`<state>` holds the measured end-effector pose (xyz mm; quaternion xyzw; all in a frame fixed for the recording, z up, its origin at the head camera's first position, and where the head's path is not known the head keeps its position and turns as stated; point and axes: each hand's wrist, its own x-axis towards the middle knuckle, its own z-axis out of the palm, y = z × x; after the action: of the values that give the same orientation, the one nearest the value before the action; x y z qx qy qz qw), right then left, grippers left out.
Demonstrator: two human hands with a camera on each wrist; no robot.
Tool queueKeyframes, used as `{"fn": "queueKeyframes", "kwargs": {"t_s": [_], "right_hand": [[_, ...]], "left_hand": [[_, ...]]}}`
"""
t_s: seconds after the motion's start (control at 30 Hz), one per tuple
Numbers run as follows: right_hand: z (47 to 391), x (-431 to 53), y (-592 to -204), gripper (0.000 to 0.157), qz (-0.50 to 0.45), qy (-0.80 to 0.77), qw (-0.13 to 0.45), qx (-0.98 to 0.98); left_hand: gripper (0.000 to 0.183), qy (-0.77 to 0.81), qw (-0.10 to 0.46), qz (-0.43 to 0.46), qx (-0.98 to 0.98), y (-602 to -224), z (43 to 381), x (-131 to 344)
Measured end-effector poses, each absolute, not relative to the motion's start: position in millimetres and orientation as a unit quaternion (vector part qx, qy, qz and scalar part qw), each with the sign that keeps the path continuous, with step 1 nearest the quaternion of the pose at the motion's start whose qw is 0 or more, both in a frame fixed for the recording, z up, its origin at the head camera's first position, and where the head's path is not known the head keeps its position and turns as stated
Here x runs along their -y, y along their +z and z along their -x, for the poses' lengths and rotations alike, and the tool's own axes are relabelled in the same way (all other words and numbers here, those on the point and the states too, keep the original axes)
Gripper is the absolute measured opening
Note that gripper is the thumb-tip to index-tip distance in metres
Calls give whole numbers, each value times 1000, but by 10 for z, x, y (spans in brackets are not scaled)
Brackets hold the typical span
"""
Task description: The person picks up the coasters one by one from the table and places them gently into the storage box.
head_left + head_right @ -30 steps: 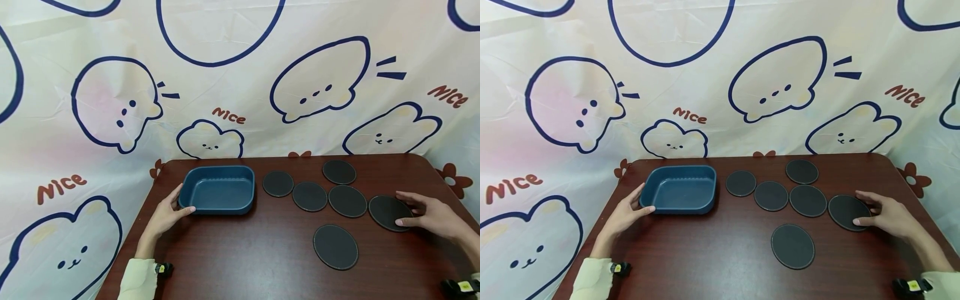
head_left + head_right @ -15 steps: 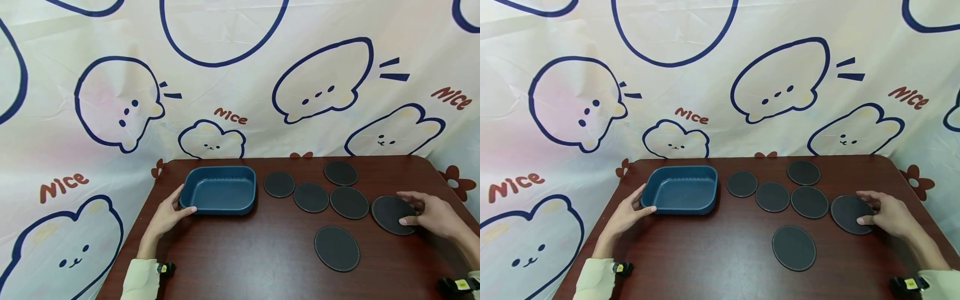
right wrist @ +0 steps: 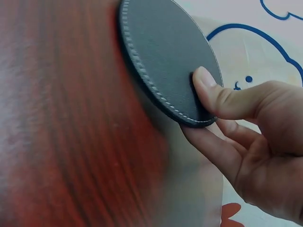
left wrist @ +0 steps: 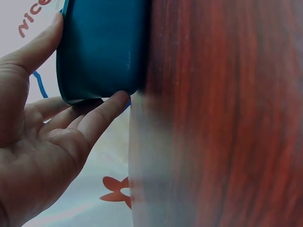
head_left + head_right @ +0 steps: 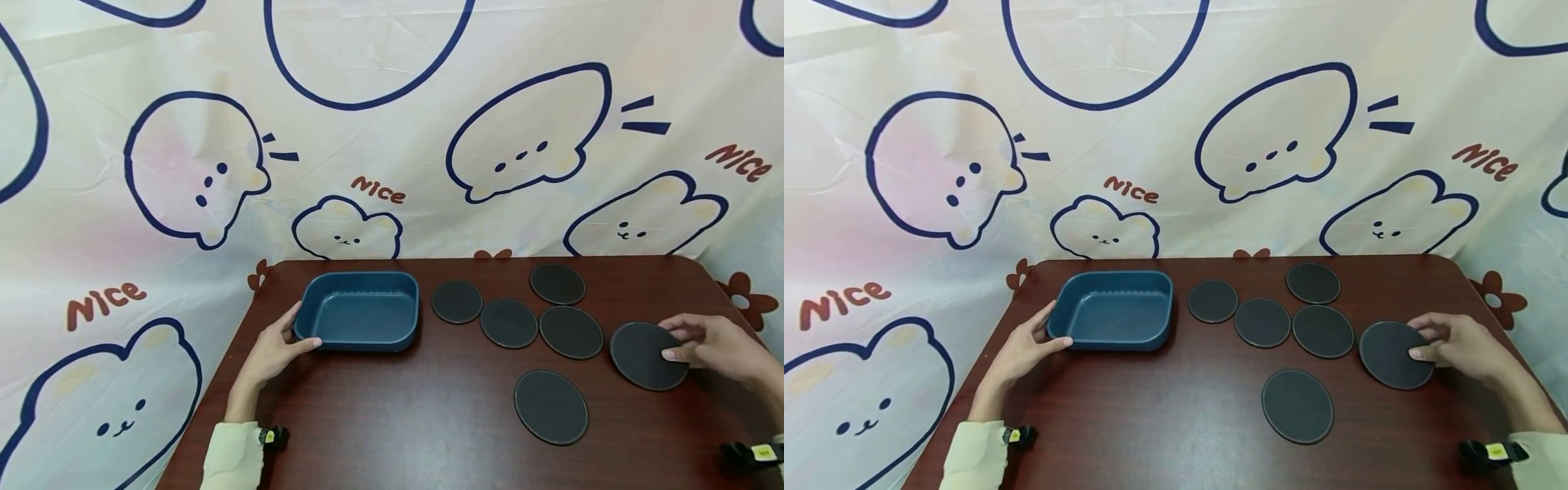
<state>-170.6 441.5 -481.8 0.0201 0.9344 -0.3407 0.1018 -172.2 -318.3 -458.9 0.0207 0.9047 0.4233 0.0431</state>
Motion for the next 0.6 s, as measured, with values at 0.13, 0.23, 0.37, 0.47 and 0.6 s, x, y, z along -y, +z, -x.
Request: {"fn": "queueKeyframes", "kwargs": {"t_s": [0.13, 0.23, 0.37, 0.47, 0.6], "right_hand": [[1704, -4493, -4816, 60, -21, -381, 132, -915], [1699, -4548, -4827, 59, -25, -404, 145, -903], [1678, -4585, -4850, 53, -33, -435, 145, -888], [1654, -4583, -4868, 35, -41, -470, 135, -871], [1645, -4537, -4886, 41, -41, -507, 124, -852]], "left_hand": [[100, 421, 46, -20, -906, -4607, 1729, 3186], [99, 416, 47, -17, -908, -4615, 1738, 3189], [98, 415, 49, -14, -908, -4604, 1754, 3194], [98, 417, 52, -13, -907, -4596, 1764, 3203], [98, 420, 55, -13, -906, -4588, 1775, 3204]]}}
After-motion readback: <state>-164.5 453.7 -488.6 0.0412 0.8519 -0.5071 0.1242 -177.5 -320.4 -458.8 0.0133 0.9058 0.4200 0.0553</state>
